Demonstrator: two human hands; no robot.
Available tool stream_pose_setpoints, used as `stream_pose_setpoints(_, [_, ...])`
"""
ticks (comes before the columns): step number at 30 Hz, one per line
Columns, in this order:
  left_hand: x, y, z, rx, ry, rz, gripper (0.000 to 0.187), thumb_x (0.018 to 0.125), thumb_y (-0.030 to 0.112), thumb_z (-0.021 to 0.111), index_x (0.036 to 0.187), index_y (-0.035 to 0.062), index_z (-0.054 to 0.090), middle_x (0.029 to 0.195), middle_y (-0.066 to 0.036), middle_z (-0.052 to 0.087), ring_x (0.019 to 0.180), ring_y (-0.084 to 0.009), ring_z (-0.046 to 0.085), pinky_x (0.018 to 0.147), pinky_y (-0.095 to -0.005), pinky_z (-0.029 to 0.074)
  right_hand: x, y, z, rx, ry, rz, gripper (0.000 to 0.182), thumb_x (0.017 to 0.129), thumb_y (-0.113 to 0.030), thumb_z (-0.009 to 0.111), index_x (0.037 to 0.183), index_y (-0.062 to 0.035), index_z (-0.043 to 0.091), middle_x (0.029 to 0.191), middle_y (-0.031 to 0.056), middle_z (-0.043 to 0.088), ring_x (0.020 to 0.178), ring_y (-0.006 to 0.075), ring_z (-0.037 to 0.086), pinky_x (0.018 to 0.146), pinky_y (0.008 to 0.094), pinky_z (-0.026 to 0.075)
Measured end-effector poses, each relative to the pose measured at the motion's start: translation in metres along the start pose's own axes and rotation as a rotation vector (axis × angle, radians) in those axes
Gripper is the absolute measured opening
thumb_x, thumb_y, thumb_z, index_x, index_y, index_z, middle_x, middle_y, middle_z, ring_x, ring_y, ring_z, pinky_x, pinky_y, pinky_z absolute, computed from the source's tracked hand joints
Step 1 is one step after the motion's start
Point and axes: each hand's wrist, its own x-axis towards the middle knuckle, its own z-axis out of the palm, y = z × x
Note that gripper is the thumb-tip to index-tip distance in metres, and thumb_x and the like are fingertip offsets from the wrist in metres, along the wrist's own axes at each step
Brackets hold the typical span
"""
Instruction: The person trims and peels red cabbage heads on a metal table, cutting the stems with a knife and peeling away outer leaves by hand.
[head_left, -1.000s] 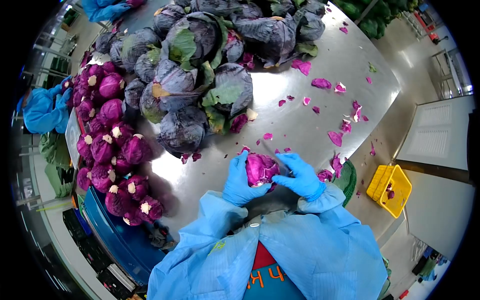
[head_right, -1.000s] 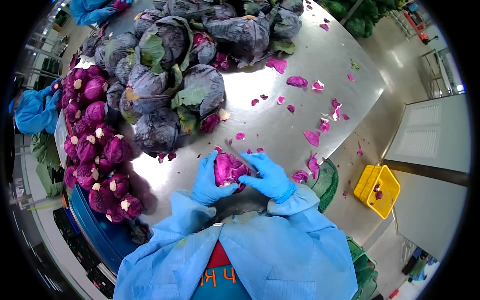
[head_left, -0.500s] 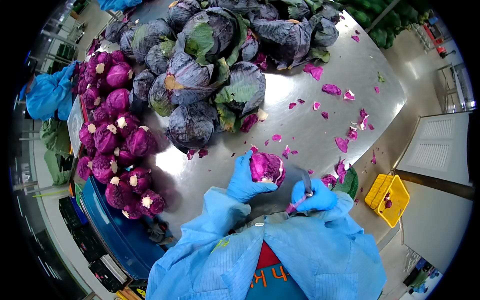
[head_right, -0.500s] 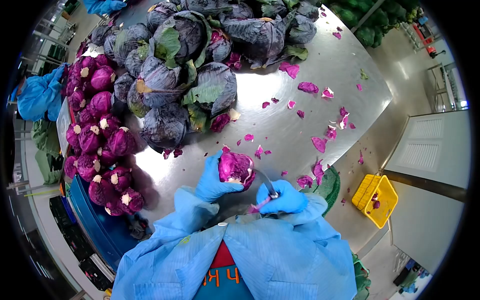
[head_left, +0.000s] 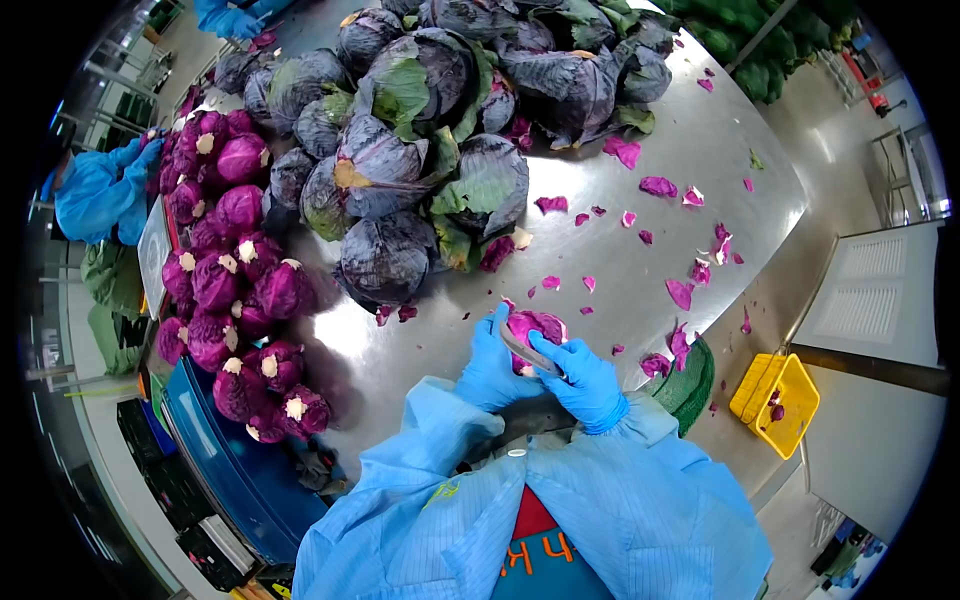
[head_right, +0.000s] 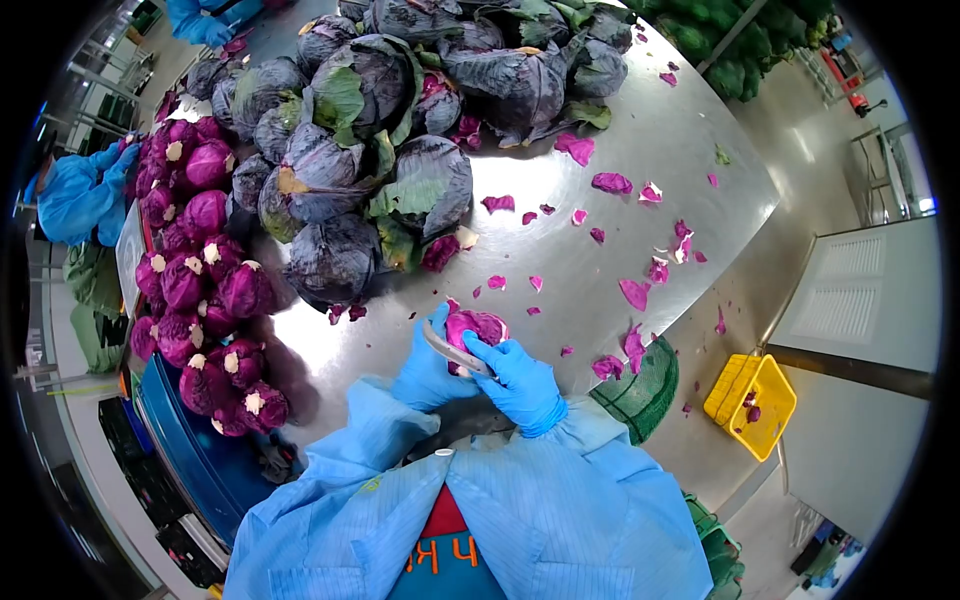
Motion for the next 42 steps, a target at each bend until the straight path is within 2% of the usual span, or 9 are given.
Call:
stream_pose_setpoints(3, [0.01,0.01,0.004,-0.166,-0.009,0.025,0.113,0.053,0.044,0.088,0.139,-0.0031,0.033,0.11,-0.012,0.063,0.093,-0.032,0.061,0.093,-0.0448,0.043,0.003,0.009,-0.013,-0.108,-0.095,-0.055,0.048,0.087,-0.03,0.063,0.134,-0.0296,0.054,0.097,0.0056,0.058,0.074,0.0239,0.063,0.06,0.0345,0.052])
stream_pose_setpoints(7, [0.01,0.007,0.009,0.406,0.138,0.23,0.111,0.056,0.054,0.083,0.133,-0.0099,0.036,0.107,-0.012,0.064,0.086,-0.0357,0.062,0.085,-0.0475,0.046,0.013,0.006,-0.035,-0.285,-0.212,-0.118,0.048,0.088,-0.031,0.062,0.135,-0.0296,0.052,0.097,0.0044,0.057,0.074,0.0239,0.063,0.058,0.0366,0.051])
stream_pose_setpoints(12, [0.012,0.001,0.027,0.62,0.061,0.015,0.13,0.052,0.067,0.077,0.139,-0.0155,0.026,0.12,-0.032,0.048,0.105,-0.0417,0.056,0.089,-0.0443,0.049,0.012,0.002,-0.048,-0.358,-0.255,-0.136,0.054,0.084,-0.026,0.066,0.136,-0.0269,0.052,0.099,0.0038,0.06,0.077,0.0245,0.064,0.06,0.0358,0.052])
stream_pose_setpoints(21, [0.015,0.056,0.011,0.483,-0.025,-0.182,0.129,0.053,0.06,0.081,0.143,-0.01,0.022,0.127,-0.034,0.042,0.116,-0.0455,0.047,0.097,-0.0467,0.043,-0.001,0.028,-0.052,-0.162,-0.216,-0.28,0.039,0.082,-0.02,0.067,0.121,-0.0152,0.064,0.087,0.0048,0.061,0.075,0.0218,0.064,0.059,0.0344,0.05])
stream_pose_setpoints(26, [-0.017,0.042,-0.005,0.267,0.093,-0.015,0.129,0.053,0.05,0.086,0.145,-0.0078,0.017,0.128,-0.031,0.039,0.117,-0.0446,0.043,0.103,-0.0471,0.037,-0.029,0.044,-0.012,0.529,-0.028,0.259,0.043,0.081,-0.02,0.076,0.12,-0.0076,0.062,0.078,0.002,0.061,0.073,0.0097,0.056,0.067,0.0261,0.045])
stream_pose_setpoints(28, [-0.034,0.033,-0.004,0.053,0.153,0.008,0.115,0.056,0.042,0.089,0.139,-0.0042,0.025,0.126,-0.023,0.041,0.116,-0.034,0.046,0.104,-0.0431,0.036,-0.023,0.042,0.003,0.664,0.12,0.539,0.048,0.081,-0.022,0.076,0.123,-0.0053,0.06,0.08,0.0,0.061,0.074,0.0081,0.053,0.07,0.0248,0.045])
stream_pose_setpoints(31, [-0.049,0.024,-0.004,-0.334,0.235,-0.18,0.09,0.065,0.032,0.088,0.128,-0.001,0.033,0.12,-0.014,0.046,0.112,-0.0228,0.048,0.1,-0.0366,0.041,-0.024,0.04,0.024,0.626,0.102,0.453,0.056,0.079,-0.027,0.079,0.126,-0.0027,0.057,0.084,0.0004,0.059,0.076,0.0092,0.053,0.074,0.0249,0.046])
stream_pose_setpoints(36, [-0.033,0.03,0.014,-0.392,0.413,-0.486,0.101,0.065,0.036,0.088,0.134,-0.0066,0.027,0.126,-0.019,0.043,0.117,-0.0261,0.048,0.101,-0.0342,0.04,-0.015,0.04,0.021,0.724,0.0,0.444,0.052,0.081,-0.014,0.077,0.126,0.0001,0.056,0.112,0.0064,0.062,0.096,0.0113,0.055,0.086,0.0261,0.046])
stream_pose_setpoints(42, [-0.032,0.02,0.021,-0.373,0.366,-0.427,0.106,0.067,0.031,0.087,0.141,-0.0093,0.024,0.131,-0.022,0.046,0.119,-0.0259,0.05,0.099,-0.0338,0.044,-0.008,0.052,0.016,0.699,-0.056,0.491,0.05,0.08,-0.026,0.078,0.123,-0.0058,0.062,0.084,-0.0025,0.056,0.074,0.0079,0.049,0.07,0.0228,0.044])
